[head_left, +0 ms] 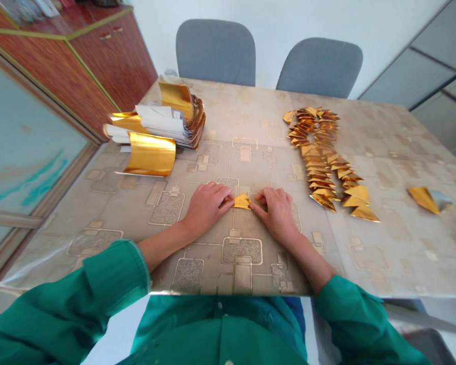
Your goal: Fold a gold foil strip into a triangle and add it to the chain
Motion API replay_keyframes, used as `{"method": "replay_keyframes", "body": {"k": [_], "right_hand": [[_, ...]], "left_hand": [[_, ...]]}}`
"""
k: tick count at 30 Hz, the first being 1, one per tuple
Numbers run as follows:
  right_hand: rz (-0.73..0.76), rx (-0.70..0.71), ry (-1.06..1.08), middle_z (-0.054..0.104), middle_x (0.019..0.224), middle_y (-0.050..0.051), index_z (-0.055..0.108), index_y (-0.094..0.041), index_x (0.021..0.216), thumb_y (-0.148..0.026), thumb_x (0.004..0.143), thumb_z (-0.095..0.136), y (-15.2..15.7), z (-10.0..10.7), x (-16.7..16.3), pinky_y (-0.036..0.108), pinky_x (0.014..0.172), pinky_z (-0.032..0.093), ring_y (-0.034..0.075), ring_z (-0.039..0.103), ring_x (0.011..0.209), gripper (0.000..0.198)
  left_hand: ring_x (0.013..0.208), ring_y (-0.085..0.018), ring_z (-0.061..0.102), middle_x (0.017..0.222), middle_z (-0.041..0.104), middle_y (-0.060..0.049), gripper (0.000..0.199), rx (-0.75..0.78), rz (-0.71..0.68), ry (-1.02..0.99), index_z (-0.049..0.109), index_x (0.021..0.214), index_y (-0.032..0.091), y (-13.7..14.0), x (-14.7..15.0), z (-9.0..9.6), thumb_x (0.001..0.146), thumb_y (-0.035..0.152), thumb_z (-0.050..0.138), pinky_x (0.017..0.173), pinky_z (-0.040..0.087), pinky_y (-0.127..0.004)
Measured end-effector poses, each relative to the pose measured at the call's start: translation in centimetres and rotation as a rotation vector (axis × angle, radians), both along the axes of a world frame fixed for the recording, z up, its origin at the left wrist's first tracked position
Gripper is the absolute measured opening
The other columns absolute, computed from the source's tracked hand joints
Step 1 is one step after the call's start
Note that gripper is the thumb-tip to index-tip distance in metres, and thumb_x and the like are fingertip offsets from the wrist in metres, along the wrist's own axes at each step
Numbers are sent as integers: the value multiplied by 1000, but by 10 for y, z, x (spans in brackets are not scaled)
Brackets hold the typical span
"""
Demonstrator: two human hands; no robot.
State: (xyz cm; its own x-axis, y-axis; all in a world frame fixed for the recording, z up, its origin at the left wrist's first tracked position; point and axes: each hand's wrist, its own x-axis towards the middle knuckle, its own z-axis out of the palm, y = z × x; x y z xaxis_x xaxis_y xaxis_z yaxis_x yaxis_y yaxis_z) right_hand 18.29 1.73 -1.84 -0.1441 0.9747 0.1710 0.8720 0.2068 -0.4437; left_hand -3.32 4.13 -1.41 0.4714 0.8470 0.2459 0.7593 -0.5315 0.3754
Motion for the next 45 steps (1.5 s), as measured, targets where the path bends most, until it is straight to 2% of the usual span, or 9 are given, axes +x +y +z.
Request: {"method": "replay_keyframes", "body": {"k": [4,9,15,20,27,30,35,40,45], "right_hand": [[72,3,-25,66,93,2,65,-24,96,-34,94,61,0,1,1,34,83,29,22,51,93,11],[173,76,-194,68,94,4,69,-27,110,-35,101,49,-2,8,-6,37,90,25,22,50,94,24],[173,77,-254,70,90,3,74,-31,107,-36,99,53,-2,11,-8,37,87,23,21,50,92,23],[175,36,-212,70,91,2,73,-32,111,-36,98,56,2,11,-5,35,85,25,21,52,93,22],[150,91,-235,68,90,3,72,-32,114,-35,99,52,-1,8,-3,34,83,25,21,51,93,25],[111,120,-281,68,88,4,73,-31,110,-37,100,51,-6,10,-7,35,82,25,22,51,93,25],[60,85,-354,71,91,7,72,-23,101,-28,100,49,-12,10,-27,36,78,27,23,56,92,24],[-60,-9,-289,74,101,9,68,-19,105,-22,100,45,-16,9,-42,36,78,32,23,63,94,24],[-72,-76,-210,74,107,7,67,-22,112,-23,97,50,-14,14,-37,35,79,35,24,64,100,23]], "left_hand": [[93,-20,55,98,67,-4,11,137,-120,91,68,102,22,2,-1,-2,96,27,60,79,38,-33],[103,-20,52,111,66,-4,23,224,-351,178,66,116,25,7,-2,-3,102,24,48,85,39,-34],[102,-20,53,106,68,-5,22,173,-369,137,68,111,22,11,-2,-6,101,23,48,86,41,-33],[105,-19,55,124,67,-6,25,151,-438,91,66,115,19,13,0,-5,100,15,47,95,44,-34],[113,-21,57,131,66,-4,33,180,-415,244,60,129,24,10,-4,0,99,17,51,96,43,-38],[123,-22,54,139,61,-3,41,174,-455,288,55,137,30,10,-10,4,99,17,51,103,39,-44],[139,-25,43,145,55,0,46,142,-487,356,52,139,36,11,-15,9,98,14,50,117,20,-56],[145,-28,36,153,46,-3,52,118,-503,376,45,145,34,8,-17,9,98,12,45,118,16,-60],[149,-27,29,156,41,-2,59,94,-531,377,40,149,37,13,-27,5,97,9,44,118,13,-59]]}}
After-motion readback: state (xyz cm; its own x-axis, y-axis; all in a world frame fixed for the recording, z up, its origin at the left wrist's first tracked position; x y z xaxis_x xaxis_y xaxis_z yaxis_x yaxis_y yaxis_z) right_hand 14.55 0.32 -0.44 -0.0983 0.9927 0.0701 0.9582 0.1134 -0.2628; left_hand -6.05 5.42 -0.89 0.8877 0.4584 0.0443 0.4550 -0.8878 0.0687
